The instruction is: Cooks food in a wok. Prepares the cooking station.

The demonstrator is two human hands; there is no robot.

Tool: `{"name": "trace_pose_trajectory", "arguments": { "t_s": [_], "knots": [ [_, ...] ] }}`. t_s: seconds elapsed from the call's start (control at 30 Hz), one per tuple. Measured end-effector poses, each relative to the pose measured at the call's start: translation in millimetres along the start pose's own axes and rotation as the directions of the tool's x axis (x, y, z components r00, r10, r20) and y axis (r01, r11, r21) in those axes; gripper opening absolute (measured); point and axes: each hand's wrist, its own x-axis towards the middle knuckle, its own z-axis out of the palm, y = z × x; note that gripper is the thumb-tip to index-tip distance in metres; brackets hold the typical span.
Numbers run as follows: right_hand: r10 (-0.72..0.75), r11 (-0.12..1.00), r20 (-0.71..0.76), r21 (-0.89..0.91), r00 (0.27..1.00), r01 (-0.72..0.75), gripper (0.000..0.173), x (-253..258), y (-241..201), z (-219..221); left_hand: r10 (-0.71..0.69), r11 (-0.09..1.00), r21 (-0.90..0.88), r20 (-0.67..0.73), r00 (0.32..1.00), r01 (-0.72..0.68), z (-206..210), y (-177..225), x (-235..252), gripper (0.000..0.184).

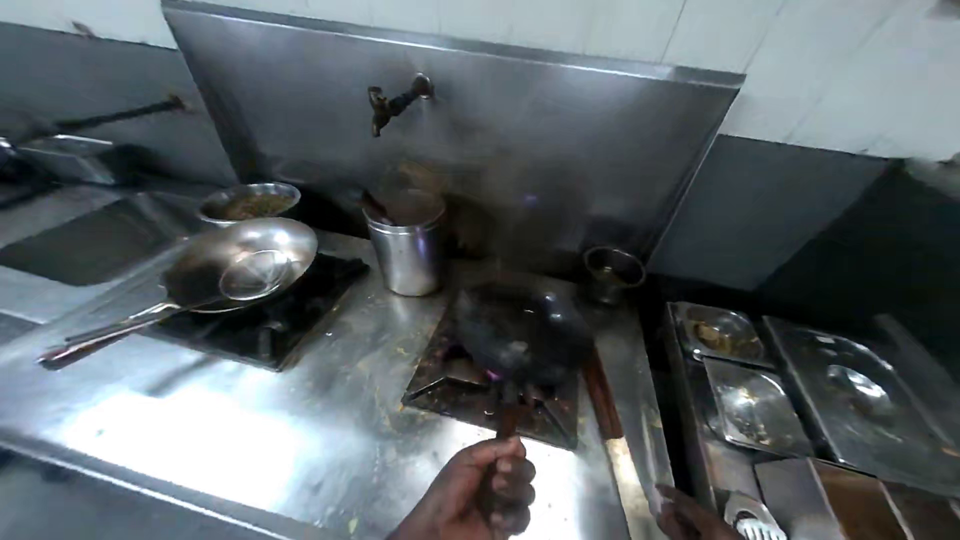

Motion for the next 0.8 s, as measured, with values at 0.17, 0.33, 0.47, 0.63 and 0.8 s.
{"name": "trace_pose_trajectory", "arguments": {
  "t_s": [0.17,0.33,0.47,0.63,0.8],
  "knots": [
    [-0.127,0.991,-0.064,0.023,0.99,0.129,0.044,20,-33,-15,-0.013,0.997,-0.07,0.029,0.999,0.015,-24,1,-26,0.018],
    [-0.197,0.977,-0.12,0.064,0.973,0.205,0.042,27,-42,-21,-0.028,0.999,-0.038,0.028,0.999,0.029,-50,-6,-31,0.017],
    [-0.227,0.972,-0.055,0.056,0.972,0.23,0.043,36,-38,-11,0.003,1.0,0.024,-0.045,0.999,-0.002,-73,2,-33,0.017],
    [-0.166,0.986,0.02,0.031,0.986,0.165,0.043,37,-33,-1,0.045,0.993,0.118,-0.147,0.988,-0.028,-100,12,-36,0.02],
    [-0.156,0.988,0.023,0.016,0.987,0.156,0.039,38,-30,1,0.052,0.983,0.183,-0.213,0.976,-0.013,-101,18,-39,0.024]
  ]
}}
